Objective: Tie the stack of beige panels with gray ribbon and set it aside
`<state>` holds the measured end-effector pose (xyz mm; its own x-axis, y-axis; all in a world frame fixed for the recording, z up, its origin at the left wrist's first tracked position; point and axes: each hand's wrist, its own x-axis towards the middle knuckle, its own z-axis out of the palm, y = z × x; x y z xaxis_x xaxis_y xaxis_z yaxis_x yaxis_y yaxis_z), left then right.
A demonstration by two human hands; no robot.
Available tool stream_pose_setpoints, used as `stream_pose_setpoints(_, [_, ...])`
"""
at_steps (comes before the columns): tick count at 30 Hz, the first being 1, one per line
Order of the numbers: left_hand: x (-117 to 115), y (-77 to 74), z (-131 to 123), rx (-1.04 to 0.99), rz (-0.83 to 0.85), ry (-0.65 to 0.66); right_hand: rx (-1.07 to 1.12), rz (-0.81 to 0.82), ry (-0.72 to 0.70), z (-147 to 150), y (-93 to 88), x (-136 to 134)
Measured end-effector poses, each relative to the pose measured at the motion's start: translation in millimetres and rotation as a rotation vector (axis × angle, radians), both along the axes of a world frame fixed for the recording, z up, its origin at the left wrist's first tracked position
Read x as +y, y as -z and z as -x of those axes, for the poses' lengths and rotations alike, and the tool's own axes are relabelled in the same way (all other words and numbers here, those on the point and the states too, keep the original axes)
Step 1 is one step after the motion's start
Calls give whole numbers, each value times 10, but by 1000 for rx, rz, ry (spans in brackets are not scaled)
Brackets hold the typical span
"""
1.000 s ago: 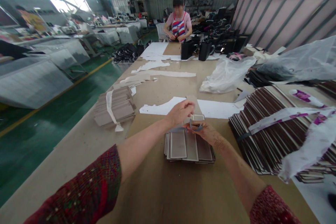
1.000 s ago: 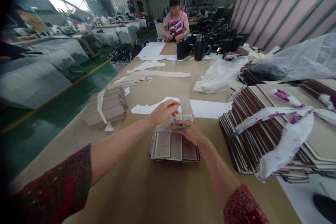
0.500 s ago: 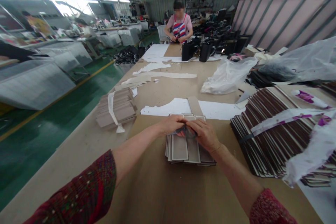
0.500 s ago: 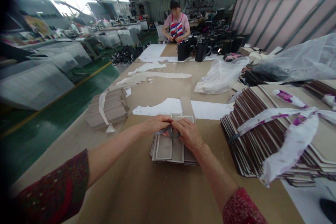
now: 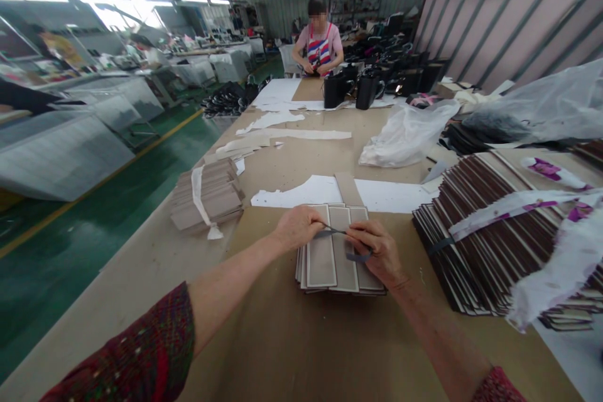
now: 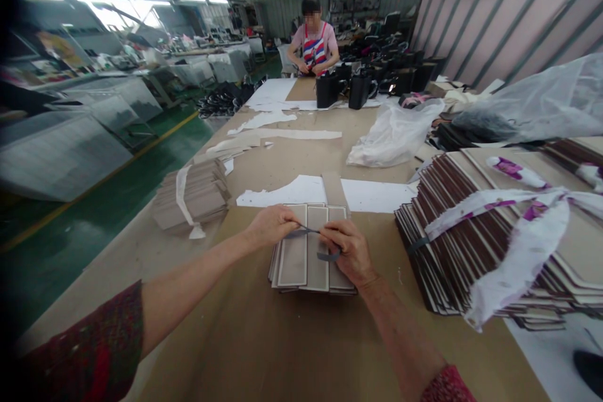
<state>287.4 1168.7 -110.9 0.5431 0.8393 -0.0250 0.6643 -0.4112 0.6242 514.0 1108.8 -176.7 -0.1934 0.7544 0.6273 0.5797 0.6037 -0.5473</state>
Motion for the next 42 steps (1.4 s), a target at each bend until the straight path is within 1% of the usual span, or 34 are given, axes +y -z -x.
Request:
stream_pose_setpoints(3, [-45, 95, 66, 55, -37, -36, 84, 33, 73, -13, 109, -76])
stream_pose_setpoints(5, [-57, 119, 93, 59, -39, -64, 139, 61, 106, -19, 164, -95])
stream_pose_setpoints(7, [-49, 94, 92, 39, -13, -70, 177, 95, 112, -22, 203, -92])
stream_pose_setpoints(9, [-36, 38, 56, -15, 37, -52, 202, 132, 106, -22, 229, -76])
stream_pose_setpoints(11, [-41, -13, -19, -93, 133, -18, 216, 160, 101, -22, 244, -62])
stream_pose_setpoints(13, [-72, -27, -120, -155, 276, 26, 216, 177, 92, -25, 255, -55])
stream_pose_setpoints(16, [-121, 18, -269, -234, 501, 80, 211, 184, 81, -32, 262, -62])
stream_pose_setpoints(18, [-118, 48, -331, -259, 544, 89, 203, 176, 82, -38, 251, -74])
stream_pose_setpoints(20, [-83, 43, -357, -226, 489, 103, 183, 164, 82, -43, 224, -89])
stream_pose_setpoints(23, [-21, -26, -355, -126, 342, 156, 143, 135, 94, -58, 170, -111])
stream_pose_setpoints(26, [-7, -82, -339, -57, 251, 191, 93, 113, 122, -82, 142, -133])
stream_pose_setpoints(28, [-25, -75, -322, -34, 215, 202, 57, 110, 138, -102, 143, -147])
stream_pose_setpoints(32, [-64, 7, -264, -23, 163, 190, 1, 132, 141, -141, 110, -134])
stream_pose_setpoints(34, [-70, 45, -234, -29, 163, 187, -16, 175, 83, -146, 34, -87])
stream_pose_setpoints(38, [-65, 79, -198, -29, 171, 173, 8, 325, -138, -77, -189, 48])
stream_pose_setpoints(39, [-64, 83, -192, -30, 168, 170, 26, 368, -174, -47, -231, 74])
stream_pose_setpoints(42, [-64, 102, -174, -30, 160, 166, 127, 524, -213, 43, -268, 118])
